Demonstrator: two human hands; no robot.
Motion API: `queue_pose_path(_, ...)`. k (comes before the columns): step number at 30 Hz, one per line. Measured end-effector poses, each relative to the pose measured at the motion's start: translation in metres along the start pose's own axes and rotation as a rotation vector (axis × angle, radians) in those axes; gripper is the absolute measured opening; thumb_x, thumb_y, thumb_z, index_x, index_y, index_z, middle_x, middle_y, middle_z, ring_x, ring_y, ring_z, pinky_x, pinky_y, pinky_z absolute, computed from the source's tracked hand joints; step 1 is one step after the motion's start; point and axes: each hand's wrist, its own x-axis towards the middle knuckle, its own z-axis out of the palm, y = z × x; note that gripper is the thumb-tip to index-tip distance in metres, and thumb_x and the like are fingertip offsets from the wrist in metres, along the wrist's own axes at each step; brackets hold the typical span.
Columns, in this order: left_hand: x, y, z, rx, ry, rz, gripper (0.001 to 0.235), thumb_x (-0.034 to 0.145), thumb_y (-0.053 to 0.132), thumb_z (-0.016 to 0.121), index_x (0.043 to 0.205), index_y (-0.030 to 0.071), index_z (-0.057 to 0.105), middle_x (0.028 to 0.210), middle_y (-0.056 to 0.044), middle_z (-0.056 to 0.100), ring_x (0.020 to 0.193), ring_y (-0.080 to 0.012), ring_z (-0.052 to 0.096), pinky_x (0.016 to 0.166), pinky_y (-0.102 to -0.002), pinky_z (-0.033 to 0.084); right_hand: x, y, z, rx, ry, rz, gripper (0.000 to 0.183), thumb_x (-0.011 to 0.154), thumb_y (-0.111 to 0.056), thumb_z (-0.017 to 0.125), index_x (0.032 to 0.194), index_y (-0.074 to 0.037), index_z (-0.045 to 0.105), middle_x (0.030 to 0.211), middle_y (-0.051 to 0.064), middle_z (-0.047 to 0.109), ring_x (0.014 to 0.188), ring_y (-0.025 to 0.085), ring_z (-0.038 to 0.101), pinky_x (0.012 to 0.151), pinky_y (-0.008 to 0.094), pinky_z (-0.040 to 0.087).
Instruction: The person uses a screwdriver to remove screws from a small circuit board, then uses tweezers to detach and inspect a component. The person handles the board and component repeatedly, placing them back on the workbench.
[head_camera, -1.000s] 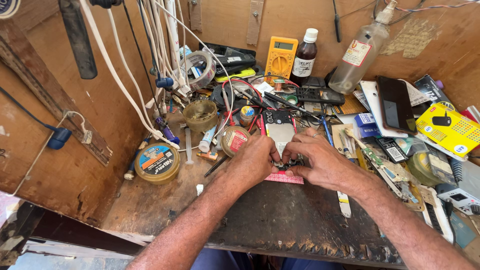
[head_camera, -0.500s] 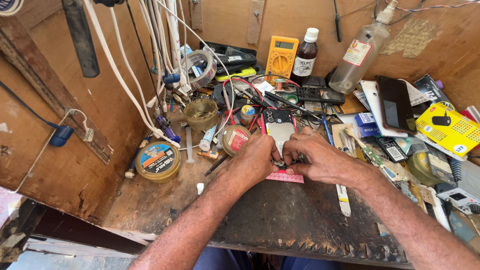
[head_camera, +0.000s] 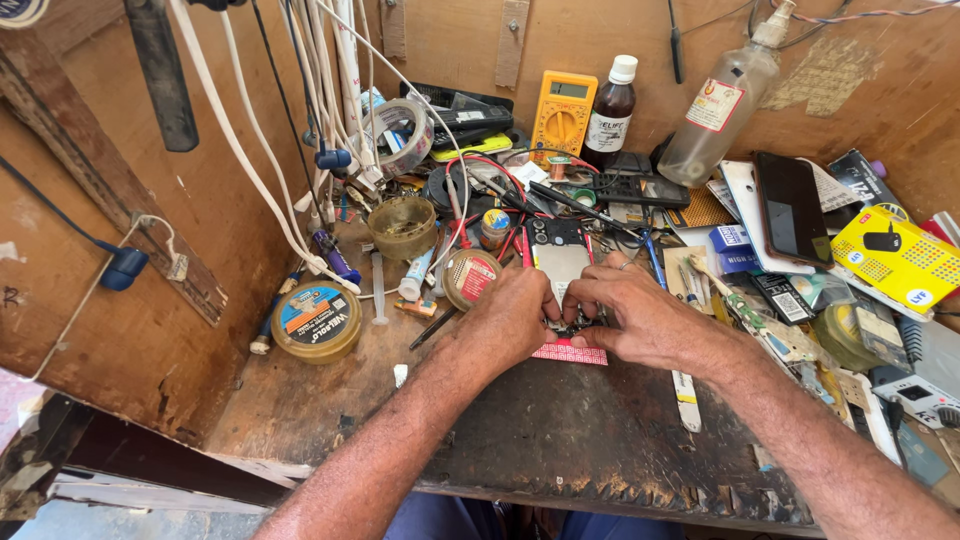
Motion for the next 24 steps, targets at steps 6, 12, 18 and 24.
queue_pose_path(6, -0.0003, 0.0012, -0.001, 0.025, 0.019, 0.044, 0.02, 0.071, 0.005, 0.088, 0.088, 0.002, 0.078, 0.102, -0.016, 0.072, 0.103, -0.0274, 0.07, 0.088, -0.041, 0.058, 0.0003, -0.0022, -0.0007, -0.004, 0.004, -0.005, 0.03, 0.073, -0.024, 0.087, 0.098, -0.013, 0.073, 0.095, 0.0, 0.071, 0.104, 0.022, 0.054, 0.093, 0.041, 0.042)
queue_pose_path(12, 0.0013, 0.0, -0.0003, 0.027, 0.004, 0.024, 0.021, 0.071, 0.007, 0.088, 0.089, 0.003, 0.077, 0.102, -0.015, 0.072, 0.104, -0.0266, 0.07, 0.089, -0.04, 0.059, 0.0022, -0.0035, -0.0018, -0.06, -0.043, 0.033, 0.029, 0.074, -0.023, 0.086, 0.099, -0.015, 0.074, 0.082, 0.003, 0.063, 0.095, 0.023, 0.052, 0.087, 0.042, 0.043)
queue_pose_path(18, 0.0013, -0.0039, 0.0021, 0.016, 0.023, 0.02, 0.021, 0.07, 0.006, 0.088, 0.089, 0.004, 0.077, 0.103, -0.016, 0.071, 0.107, -0.0285, 0.069, 0.09, -0.042, 0.057, 0.0068, -0.0042, -0.0048, -0.08, -0.073, -0.017, 0.03, 0.074, -0.024, 0.085, 0.1, -0.016, 0.072, 0.08, 0.0, 0.062, 0.093, 0.022, 0.052, 0.083, 0.042, 0.041)
queue_pose_path(24, 0.0028, -0.0061, 0.004, 0.022, 0.039, 0.041, 0.022, 0.068, 0.006, 0.089, 0.087, 0.004, 0.078, 0.102, -0.017, 0.07, 0.106, -0.0293, 0.068, 0.09, -0.041, 0.057, 0.007, -0.0046, -0.0051, -0.084, -0.077, -0.022, 0.029, 0.075, -0.024, 0.084, 0.1, -0.016, 0.071, 0.08, 0.0, 0.061, 0.093, 0.022, 0.053, 0.083, 0.041, 0.041)
